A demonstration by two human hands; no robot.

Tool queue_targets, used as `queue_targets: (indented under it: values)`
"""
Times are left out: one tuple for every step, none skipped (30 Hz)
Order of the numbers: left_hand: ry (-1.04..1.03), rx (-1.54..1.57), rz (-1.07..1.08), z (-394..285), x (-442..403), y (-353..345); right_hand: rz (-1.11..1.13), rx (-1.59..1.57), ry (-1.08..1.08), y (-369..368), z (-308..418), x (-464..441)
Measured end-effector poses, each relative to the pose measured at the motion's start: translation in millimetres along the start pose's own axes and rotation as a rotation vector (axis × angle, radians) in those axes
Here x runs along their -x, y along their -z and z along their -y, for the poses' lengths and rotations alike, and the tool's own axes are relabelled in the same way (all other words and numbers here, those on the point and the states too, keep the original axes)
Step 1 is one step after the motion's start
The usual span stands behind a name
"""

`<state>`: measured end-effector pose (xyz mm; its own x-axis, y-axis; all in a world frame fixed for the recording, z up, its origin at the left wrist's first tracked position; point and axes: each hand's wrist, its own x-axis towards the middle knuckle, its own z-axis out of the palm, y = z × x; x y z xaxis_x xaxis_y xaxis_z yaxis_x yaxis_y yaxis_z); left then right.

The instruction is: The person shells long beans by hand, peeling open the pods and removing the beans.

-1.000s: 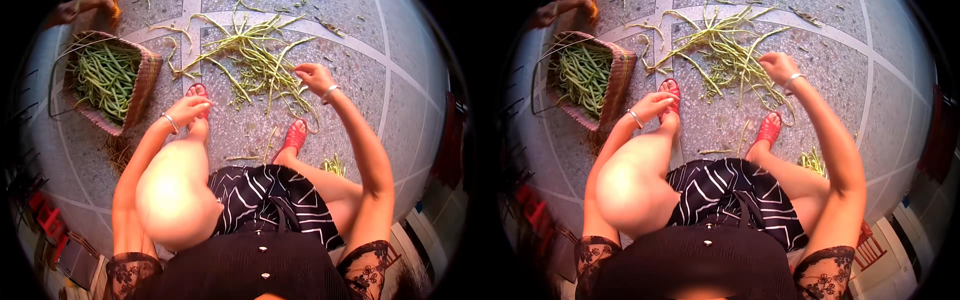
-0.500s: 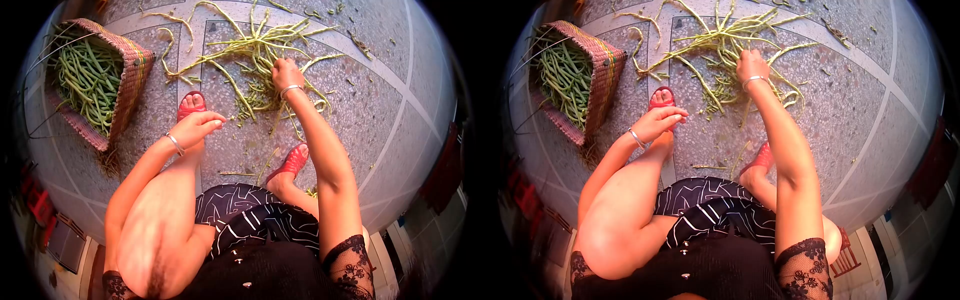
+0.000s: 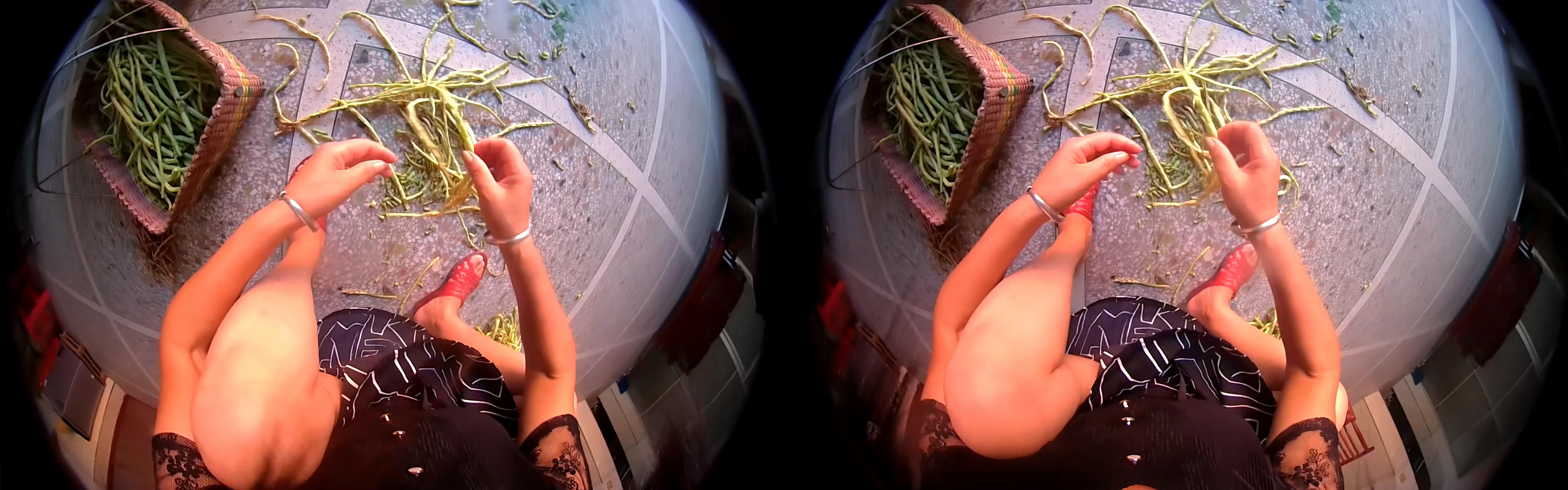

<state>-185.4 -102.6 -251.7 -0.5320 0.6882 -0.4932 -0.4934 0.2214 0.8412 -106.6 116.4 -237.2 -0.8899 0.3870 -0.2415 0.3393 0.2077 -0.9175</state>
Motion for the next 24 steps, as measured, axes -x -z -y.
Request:
queue_targets:
  values:
    - [-0.040, -0.027, -0.001, -2, -2, 0, -0.023, 0.028, 0.014, -3, 7, 4]
    - [-0.023, 0.008, -0.004, -7, -2, -3, -0.039, 0.100, 0.099, -4, 13, 7]
    - [-0.009, 0.042, -0.007, -16, -2, -5, -0.057, 0.171, 0.187, -5, 20, 9]
    - [0.008, 0.077, -0.010, -21, -2, -8, -0.075, 0.240, 0.273, -7, 27, 13]
    - [-0.004, 0.159, -0.022, -21, -3, -10, -0.060, 0.221, 0.278, -11, 35, 17]
    - [-0.019, 0.203, -0.033, -21, -5, -13, -0.038, 0.231, 0.310, -14, 36, 20]
    - [-0.033, 0.246, -0.044, -22, -6, -14, -0.017, 0.240, 0.342, -17, 38, 23]
    - [-0.047, 0.288, -0.055, -23, -6, -15, 0.005, 0.247, 0.374, -21, 39, 25]
    - [-0.045, 0.327, -0.063, -25, -6, -15, 0.029, 0.285, 0.404, -25, 40, 27]
    - [-0.044, 0.366, -0.069, -26, -7, -15, 0.054, 0.295, 0.432, -28, 40, 29]
    - [-0.044, 0.406, -0.073, -29, -7, -14, 0.078, 0.345, 0.480, -29, 38, 29]
    - [-0.045, 0.446, -0.076, -31, -6, -13, 0.101, 0.396, 0.529, -31, 36, 28]
    - [-0.050, 0.429, -0.076, -32, -4, -13, 0.134, 0.397, 0.520, -31, 35, 28]
    - [-0.042, 0.442, -0.072, -30, -4, -12, 0.166, 0.398, 0.511, -32, 34, 27]
    - [-0.033, 0.456, -0.066, -28, -3, -11, 0.197, 0.400, 0.501, -32, 33, 27]
    - [-0.023, 0.470, -0.059, -26, -3, -10, 0.183, 0.346, 0.454, -32, 35, 26]
    - [-0.033, 0.451, -0.059, -25, -3, -10, 0.169, 0.291, 0.406, -33, 38, 23]
    - [-0.040, 0.433, -0.059, -25, -3, -11, 0.155, 0.237, 0.356, -33, 41, 19]
    - [-0.045, 0.415, -0.057, -24, -2, -13, 0.126, 0.246, 0.376, -32, 42, 13]
    - [-0.037, 0.372, -0.043, -24, 0, -14, 0.108, 0.217, 0.279, -33, 49, 8]
    - [-0.030, 0.328, -0.028, -26, 1, -14, 0.113, 0.112, 0.240, -36, 48, 0]
    - [-0.024, 0.284, -0.014, -26, 1, -15, 0.118, 0.008, 0.203, -38, 47, -8]
    - [-0.026, 0.303, -0.012, -23, 1, -17, 0.158, -0.071, 0.122, -41, 52, -12]
    - [-0.032, 0.299, 0.011, -22, 1, -18, 0.197, -0.150, 0.040, -45, 59, -15]
